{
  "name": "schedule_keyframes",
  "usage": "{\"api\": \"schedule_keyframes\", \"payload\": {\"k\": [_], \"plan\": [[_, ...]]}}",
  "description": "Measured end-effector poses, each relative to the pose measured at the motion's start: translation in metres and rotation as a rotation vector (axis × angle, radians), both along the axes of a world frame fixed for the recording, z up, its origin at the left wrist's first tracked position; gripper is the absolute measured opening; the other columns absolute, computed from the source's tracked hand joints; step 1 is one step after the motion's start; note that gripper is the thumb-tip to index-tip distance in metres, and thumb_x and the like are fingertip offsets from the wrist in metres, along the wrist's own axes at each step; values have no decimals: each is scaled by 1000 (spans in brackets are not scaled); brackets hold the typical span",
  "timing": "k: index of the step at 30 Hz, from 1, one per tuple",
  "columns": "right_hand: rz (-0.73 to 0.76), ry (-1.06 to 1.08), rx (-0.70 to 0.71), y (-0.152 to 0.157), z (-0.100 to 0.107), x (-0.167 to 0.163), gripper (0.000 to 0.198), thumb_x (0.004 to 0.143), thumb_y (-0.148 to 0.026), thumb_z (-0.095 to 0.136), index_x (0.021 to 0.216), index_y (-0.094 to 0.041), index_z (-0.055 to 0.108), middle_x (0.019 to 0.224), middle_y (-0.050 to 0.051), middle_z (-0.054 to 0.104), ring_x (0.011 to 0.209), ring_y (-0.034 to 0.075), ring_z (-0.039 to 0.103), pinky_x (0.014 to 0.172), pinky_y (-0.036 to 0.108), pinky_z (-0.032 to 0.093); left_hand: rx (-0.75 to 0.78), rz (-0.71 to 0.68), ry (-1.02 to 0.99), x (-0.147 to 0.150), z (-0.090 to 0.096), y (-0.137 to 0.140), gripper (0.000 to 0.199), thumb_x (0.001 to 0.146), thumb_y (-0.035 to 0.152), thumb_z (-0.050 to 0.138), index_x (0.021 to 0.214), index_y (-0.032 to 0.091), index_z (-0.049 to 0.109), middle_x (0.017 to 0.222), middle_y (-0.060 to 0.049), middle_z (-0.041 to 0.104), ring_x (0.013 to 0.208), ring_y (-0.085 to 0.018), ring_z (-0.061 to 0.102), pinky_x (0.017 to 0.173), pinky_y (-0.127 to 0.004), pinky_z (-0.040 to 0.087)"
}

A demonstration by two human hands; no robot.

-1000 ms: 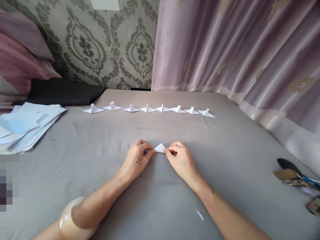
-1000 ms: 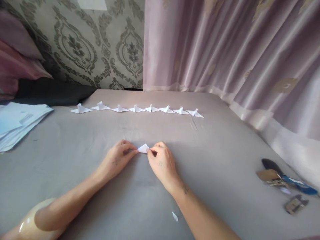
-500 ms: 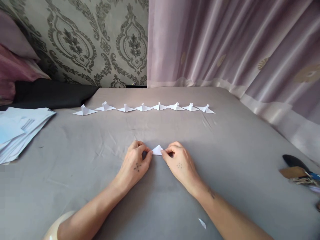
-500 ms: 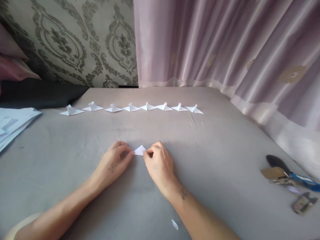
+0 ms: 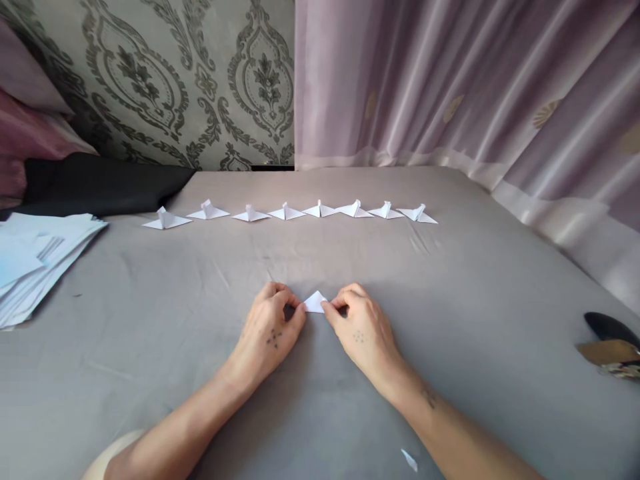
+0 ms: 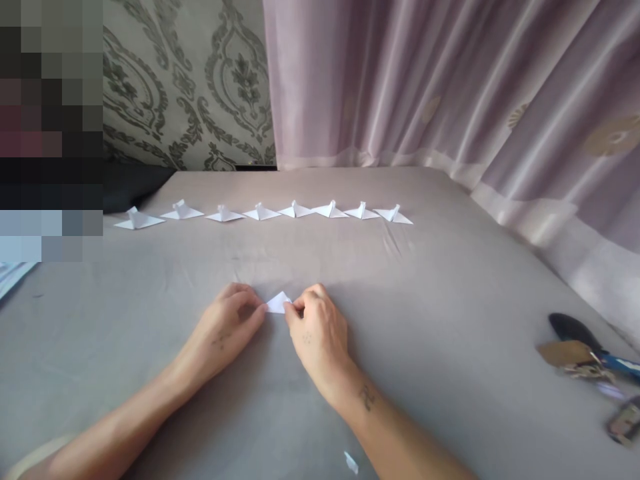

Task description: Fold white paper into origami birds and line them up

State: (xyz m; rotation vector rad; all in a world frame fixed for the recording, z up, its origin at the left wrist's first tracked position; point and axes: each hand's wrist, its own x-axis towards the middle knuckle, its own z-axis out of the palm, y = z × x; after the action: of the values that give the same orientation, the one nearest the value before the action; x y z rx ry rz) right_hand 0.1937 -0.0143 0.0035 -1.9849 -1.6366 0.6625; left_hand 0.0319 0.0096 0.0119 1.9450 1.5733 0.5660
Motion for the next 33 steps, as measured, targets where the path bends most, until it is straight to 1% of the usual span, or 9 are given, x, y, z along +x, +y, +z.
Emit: {"api": "schedule_keyframes", "payload": {"k": [5,9,13,17,20,24,28,31,33], "plan": [[8,-25,5,1,0,-1,23,86,-33,58,66,-21,57,87,-1,63,70,14,59,59,27,35,0,0,6,2,0,0,16,82,29,50,74,18,59,94,-7,57,81,-19,57,75,-33,48],[23,-56,14,1,1,-1,24,87,-34,57,66,-21,55,86,0,62,68,14,58,57,28,34,-10,9,16,3,2,0,15,81,28,51,72,18,57,93,-6,57,79,-18,57,75,-33,48],[56,-63,35,2,1,1,24,86,-34,57,66,-21,53,84,1,59,67,14,57,59,28,36,-7,-8,49,2,2,1,13,81,26,51,71,19,54,86,-5,56,81,-20,57,75,-34,48],[57,-56,53,4,-1,7,24,83,-37,60,67,-21,52,85,1,55,64,12,54,60,28,38,41,-55,29,0,-3,2,8,83,23,47,82,20,54,89,-4,56,82,-19,57,75,-33,48],[59,-45,39,6,-2,12,21,81,-38,62,72,-22,52,88,1,53,65,12,53,59,27,39,54,-114,-14,-1,-6,2,16,85,18,42,90,21,57,93,-3,58,81,-17,58,76,-31,47],[90,-8,4,7,-3,20,18,80,-36,62,74,-22,52,89,0,53,70,13,53,64,26,40,59,-149,-25,-3,-8,2,25,87,18,40,93,23,64,95,-3,60,85,-18,59,77,-30,46],[91,31,-8,6,-2,26,14,78,-34,62,75,-22,55,89,0,54,71,13,53,64,26,41,61,-163,-10,-4,-7,1,29,88,18,40,95,25,68,99,-3,61,85,-18,60,75,-30,46],[101,149,-32,4,1,28,8,78,-30,60,79,-22,58,83,-1,57,66,12,53,61,25,41,69,-173,-8,-4,-8,1,31,88,19,40,94,24,69,99,-4,62,83,-18,61,72,-29,46],[87,265,3,4,5,27,9,79,-28,57,85,-22,59,76,-1,59,64,12,55,61,24,43,79,-177,-12,-4,-8,1,31,88,18,40,93,24,70,98,-4,62,82,-18,61,70,-28,45]]}}
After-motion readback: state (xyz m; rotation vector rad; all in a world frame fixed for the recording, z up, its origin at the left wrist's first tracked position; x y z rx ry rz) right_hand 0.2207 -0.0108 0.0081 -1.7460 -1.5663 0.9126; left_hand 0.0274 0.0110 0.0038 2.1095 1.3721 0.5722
